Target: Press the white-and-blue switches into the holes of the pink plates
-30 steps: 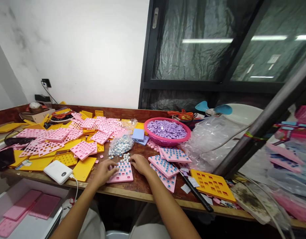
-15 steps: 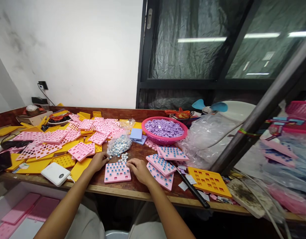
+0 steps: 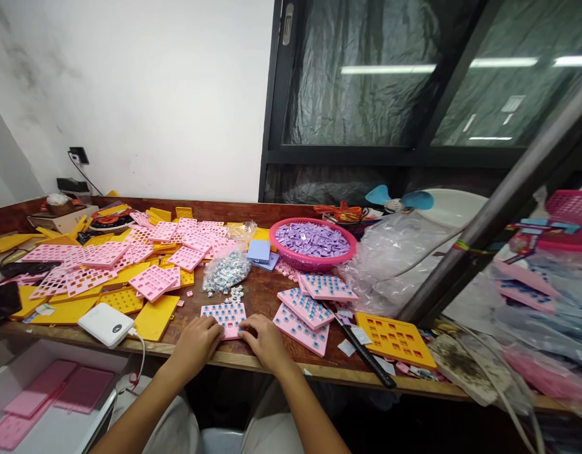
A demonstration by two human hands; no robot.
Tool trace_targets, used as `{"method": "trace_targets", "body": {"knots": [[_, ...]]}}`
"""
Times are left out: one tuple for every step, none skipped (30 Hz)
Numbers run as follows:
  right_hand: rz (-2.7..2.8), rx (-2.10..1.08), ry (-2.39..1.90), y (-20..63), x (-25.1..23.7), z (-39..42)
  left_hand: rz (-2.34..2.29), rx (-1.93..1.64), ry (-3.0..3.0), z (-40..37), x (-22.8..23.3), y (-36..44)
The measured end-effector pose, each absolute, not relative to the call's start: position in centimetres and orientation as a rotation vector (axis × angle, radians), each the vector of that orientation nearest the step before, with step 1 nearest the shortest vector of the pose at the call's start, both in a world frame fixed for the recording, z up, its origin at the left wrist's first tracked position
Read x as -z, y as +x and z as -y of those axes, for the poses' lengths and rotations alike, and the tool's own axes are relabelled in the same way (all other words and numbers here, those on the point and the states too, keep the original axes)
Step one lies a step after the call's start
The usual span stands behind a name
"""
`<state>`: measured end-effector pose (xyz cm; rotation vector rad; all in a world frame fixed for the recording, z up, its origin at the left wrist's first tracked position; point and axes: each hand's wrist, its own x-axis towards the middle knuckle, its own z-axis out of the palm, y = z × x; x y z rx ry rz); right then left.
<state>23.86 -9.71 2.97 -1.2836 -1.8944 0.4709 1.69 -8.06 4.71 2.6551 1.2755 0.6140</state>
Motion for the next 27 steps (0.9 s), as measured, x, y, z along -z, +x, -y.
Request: {"method": "trace_targets", "body": {"knots": [[1.895,-0.451,-1.281,23.9,-2.9,9.7,-1.288,-0.594,2.671,8.0,-4.6,1.8],[1.897,-0.432,-1.277,23.9,-2.8,9.7,-1.302,-0.578,2.684,7.9,-4.4,1.9],[1.898,-0.423,-1.271,23.9,-2.8,9.7,-1.316,-0.562,2.696,7.7,-4.4,1.9],[1.895,-0.433,-1.265,23.9,-2.8,9.6,-1.329,-0.546,2.709,7.5,-4.3,1.9],[1.886,-0.461,-1.258,24.0,-2.8,9.6,-1.340,-0.528,2.722,7.3,-4.3,1.9],[1.876,-0.505,-1.248,24.0,-2.9,9.5,-1.350,-0.507,2.736,7.2,-4.3,1.9],[1.865,-0.552,-1.236,24.0,-2.9,9.5,-1.359,-0.487,2.749,7.1,-4.3,2.0],[1.858,-0.590,-1.225,24.1,-3.0,9.4,-1.369,-0.467,2.762,7.0,-4.3,2.0],[1.857,-0.606,-1.219,24.1,-3.0,9.4,-1.378,-0.449,2.774,7.0,-4.3,2.0],[1.864,-0.595,-1.222,24.1,-3.0,9.4,-1.386,-0.432,2.786,6.9,-4.3,2.1],[1.882,-0.556,-1.230,24.0,-2.9,9.4,-1.391,-0.415,2.798,6.9,-4.4,2.1],[1.909,-0.497,-1.239,24.0,-2.9,9.5,-1.394,-0.399,2.809,6.9,-4.5,2.1],[1.940,-0.426,-1.246,23.9,-2.7,9.6,-1.396,-0.386,2.820,6.9,-4.6,2.1],[1.968,-0.352,-1.250,23.8,-2.6,9.7,-1.397,-0.373,2.830,6.9,-4.8,2.2],[1.991,-0.286,-1.253,23.8,-2.4,9.8,-1.397,-0.361,2.839,6.9,-5.0,2.2],[2.006,-0.231,-1.256,23.7,-2.3,10.0,-1.395,-0.349,2.847,6.9,-5.2,2.4],[2.013,-0.190,-1.259,23.6,-2.2,10.1,-1.392,-0.335,2.853,6.8,-5.4,2.5],[2.015,-0.165,-1.261,23.6,-2.1,10.1,-1.387,-0.320,2.857,6.8,-5.7,2.7],[2.014,-0.155,-1.261,23.5,-2.0,10.1,-1.383,-0.303,2.859,6.7,-5.9,2.9],[2.010,-0.159,-1.259,23.5,-2.1,10.1,-1.381,-0.287,2.858,6.6,-6.1,3.1],[2.003,-0.174,-1.258,23.5,-2.1,10.1,-1.380,-0.274,2.857,6.5,-6.2,3.2],[1.990,-0.200,-1.258,23.6,-2.2,10.0,-1.381,-0.264,2.853,6.5,-6.3,3.2],[1.973,-0.235,-1.260,23.6,-2.3,9.9,-1.382,-0.259,2.850,6.4,-6.3,3.2],[1.953,-0.276,-1.265,23.7,-2.5,9.7,-1.385,-0.257,2.846,6.4,-6.3,3.1],[1.932,-0.319,-1.271,23.7,-2.6,9.6,-1.387,-0.260,2.841,6.4,-6.3,3.0],[1.917,-0.356,-1.277,23.7,-2.6,9.6,-1.389,-0.264,2.838,6.4,-6.2,2.9],[1.910,-0.377,-1.283,23.8,-2.7,9.5,-1.388,-0.269,2.835,6.4,-6.1,2.7]]}}
